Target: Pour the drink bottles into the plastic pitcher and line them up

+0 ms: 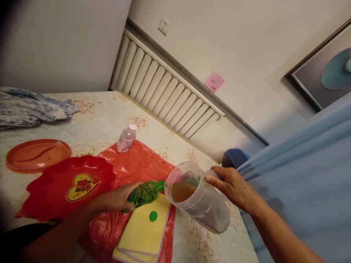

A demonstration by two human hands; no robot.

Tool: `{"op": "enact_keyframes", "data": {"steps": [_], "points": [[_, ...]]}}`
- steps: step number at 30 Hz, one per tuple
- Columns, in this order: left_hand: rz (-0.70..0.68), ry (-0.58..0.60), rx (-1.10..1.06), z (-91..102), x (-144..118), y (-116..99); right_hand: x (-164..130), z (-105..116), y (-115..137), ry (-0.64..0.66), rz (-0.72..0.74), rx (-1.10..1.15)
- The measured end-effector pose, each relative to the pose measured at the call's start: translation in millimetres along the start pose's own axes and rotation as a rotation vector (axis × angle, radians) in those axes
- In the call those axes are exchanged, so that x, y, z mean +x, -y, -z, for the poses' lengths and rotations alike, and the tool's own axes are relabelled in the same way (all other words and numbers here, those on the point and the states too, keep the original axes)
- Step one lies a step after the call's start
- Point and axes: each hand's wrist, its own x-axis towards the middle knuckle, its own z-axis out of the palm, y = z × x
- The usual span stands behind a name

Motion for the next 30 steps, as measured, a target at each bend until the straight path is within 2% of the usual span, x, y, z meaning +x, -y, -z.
{"op": "enact_keyframes", "data": {"steps": [3,14,20,30], "points": [[0.041,0.004,-0.015,-0.9,-0.6,-3.0,0.8,0.7,-1.3,-0.005,0.004,-0.008],[0.043,0.01,-0.019,-2.0,-1.5,-15.6,2.6,2.4,-1.3,0.0,0.006,-0.028],[-0.022,0.011,-0.04,-2.3,-0.5,-13.7,3.8,3.1,-1.7,0.001,0.014,-0.039],[-0.028,0.002,-0.026,-1.3,0.3,-9.1,4.2,4.4,-3.1,0.027,0.004,-0.047]]}}
